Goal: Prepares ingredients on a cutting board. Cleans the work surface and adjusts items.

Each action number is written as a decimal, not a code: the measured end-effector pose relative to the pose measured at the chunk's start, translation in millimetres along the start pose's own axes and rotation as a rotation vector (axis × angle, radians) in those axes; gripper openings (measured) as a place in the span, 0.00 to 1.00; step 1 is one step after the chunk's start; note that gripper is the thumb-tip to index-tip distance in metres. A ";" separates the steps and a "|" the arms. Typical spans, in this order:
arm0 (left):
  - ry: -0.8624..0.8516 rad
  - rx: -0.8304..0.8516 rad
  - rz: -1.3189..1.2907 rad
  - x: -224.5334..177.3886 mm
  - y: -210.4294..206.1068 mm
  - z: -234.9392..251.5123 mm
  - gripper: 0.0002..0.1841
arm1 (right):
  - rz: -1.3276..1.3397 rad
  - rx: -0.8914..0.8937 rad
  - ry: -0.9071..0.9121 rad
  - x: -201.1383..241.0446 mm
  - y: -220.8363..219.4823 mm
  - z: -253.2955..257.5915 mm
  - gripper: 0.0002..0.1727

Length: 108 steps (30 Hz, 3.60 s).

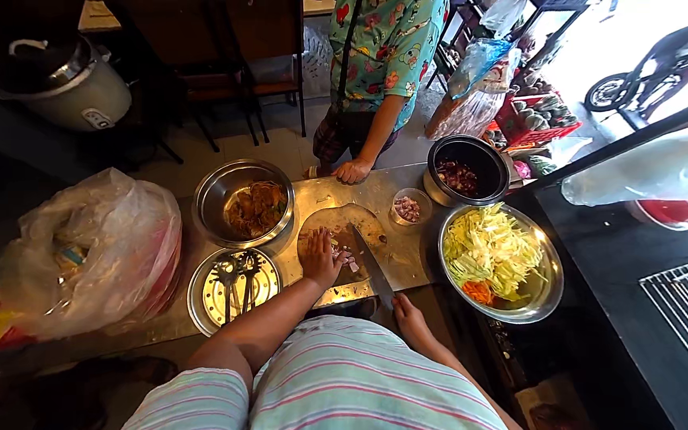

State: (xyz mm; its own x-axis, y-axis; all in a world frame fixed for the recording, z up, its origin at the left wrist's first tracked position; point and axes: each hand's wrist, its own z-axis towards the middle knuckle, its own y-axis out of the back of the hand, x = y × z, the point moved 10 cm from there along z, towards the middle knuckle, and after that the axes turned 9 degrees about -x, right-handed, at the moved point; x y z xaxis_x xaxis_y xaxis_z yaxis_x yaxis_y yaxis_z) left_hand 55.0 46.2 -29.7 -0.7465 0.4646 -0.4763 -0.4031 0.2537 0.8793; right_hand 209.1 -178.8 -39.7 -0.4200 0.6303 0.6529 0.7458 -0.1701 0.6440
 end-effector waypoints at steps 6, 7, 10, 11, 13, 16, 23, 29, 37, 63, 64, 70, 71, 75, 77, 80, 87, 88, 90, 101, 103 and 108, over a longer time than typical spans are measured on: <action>0.092 -0.009 -0.043 -12.2 -7.4 4.9 0.47 | 0.085 0.076 -0.031 18.6 -40.3 -2.6 0.23; 0.111 -0.024 -0.064 -14.4 -7.2 6.4 0.47 | 0.101 0.092 -0.036 24.0 -45.7 -1.3 0.24; 0.162 -0.067 -0.085 -15.4 -8.6 9.3 0.45 | 0.124 0.122 -0.016 39.8 -59.9 3.6 0.24; 0.171 -0.070 -0.081 -14.8 -9.3 10.0 0.45 | 0.127 0.133 -0.004 43.9 -64.7 5.6 0.25; 0.174 -0.096 -0.093 -13.5 -9.5 9.5 0.41 | 0.137 0.161 0.008 51.2 -74.8 7.0 0.24; 0.188 -0.168 -0.155 -9.3 -7.1 10.0 0.34 | 0.153 0.189 0.047 59.0 -86.5 10.4 0.23; 0.281 -0.292 -0.291 -0.2 4.1 7.9 0.28 | 0.211 0.243 0.147 72.0 -93.3 16.6 0.21; 0.255 -0.374 -0.390 -43.3 18.4 29.2 0.28 | 0.259 0.187 0.160 77.9 -45.2 23.5 0.21; -0.048 -0.421 -0.609 -194.0 26.9 112.2 0.25 | 0.050 -0.139 0.060 77.0 103.9 55.7 0.23; 0.017 -0.114 -0.615 -206.1 -30.4 157.8 0.21 | -0.013 -0.151 -0.138 27.7 199.9 81.6 0.23; -0.007 -0.072 -0.601 -205.6 -31.6 155.7 0.22 | -0.006 -0.152 -0.152 28.9 198.3 79.0 0.22; -0.019 0.057 -0.751 -210.9 -43.6 159.5 0.39 | 0.004 -0.163 -0.160 38.4 187.1 71.3 0.22; -0.004 0.086 -0.742 -211.7 -43.8 161.4 0.38 | 0.004 -0.171 -0.154 40.5 186.9 70.7 0.22; -0.025 0.118 -0.543 -209.4 -15.6 156.3 0.27 | -0.007 -0.201 -0.125 45.6 193.1 67.2 0.21; -0.069 0.114 -0.412 -190.7 12.5 136.0 0.18 | -0.005 -0.196 -0.099 46.3 195.1 63.1 0.21; 0.003 0.191 -0.227 -116.7 38.1 91.6 0.16 | 0.029 -0.137 -0.063 49.7 189.2 53.1 0.21; 0.302 0.317 -0.031 22.3 40.5 19.6 0.22 | -0.062 0.120 0.039 55.8 136.2 49.0 0.21; 0.290 0.306 -0.034 22.3 38.2 19.4 0.20 | -0.084 0.130 0.051 59.1 131.8 49.3 0.20; 0.279 0.294 -0.037 20.8 34.8 20.6 0.17 | -0.120 0.139 0.077 66.2 126.6 49.9 0.20; 0.061 0.252 -0.228 -88.4 34.5 74.4 0.18 | -0.088 0.062 0.002 53.8 139.8 53.6 0.21; -0.014 0.211 -0.318 -139.7 32.0 106.3 0.17 | -0.111 -0.003 -0.018 50.9 151.5 56.0 0.22; -0.102 0.230 -0.450 -214.5 -12.4 157.3 0.14 | -0.091 -0.086 -0.045 39.7 172.2 63.7 0.23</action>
State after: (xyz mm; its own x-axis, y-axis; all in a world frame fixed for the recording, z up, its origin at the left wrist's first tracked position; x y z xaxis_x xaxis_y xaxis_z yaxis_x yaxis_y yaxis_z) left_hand 303.4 76.8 61.2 -0.4658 0.3444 -0.8151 -0.5371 0.6220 0.5698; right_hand 353.8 -134.9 71.7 -0.4586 0.6791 0.5732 0.6578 -0.1742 0.7327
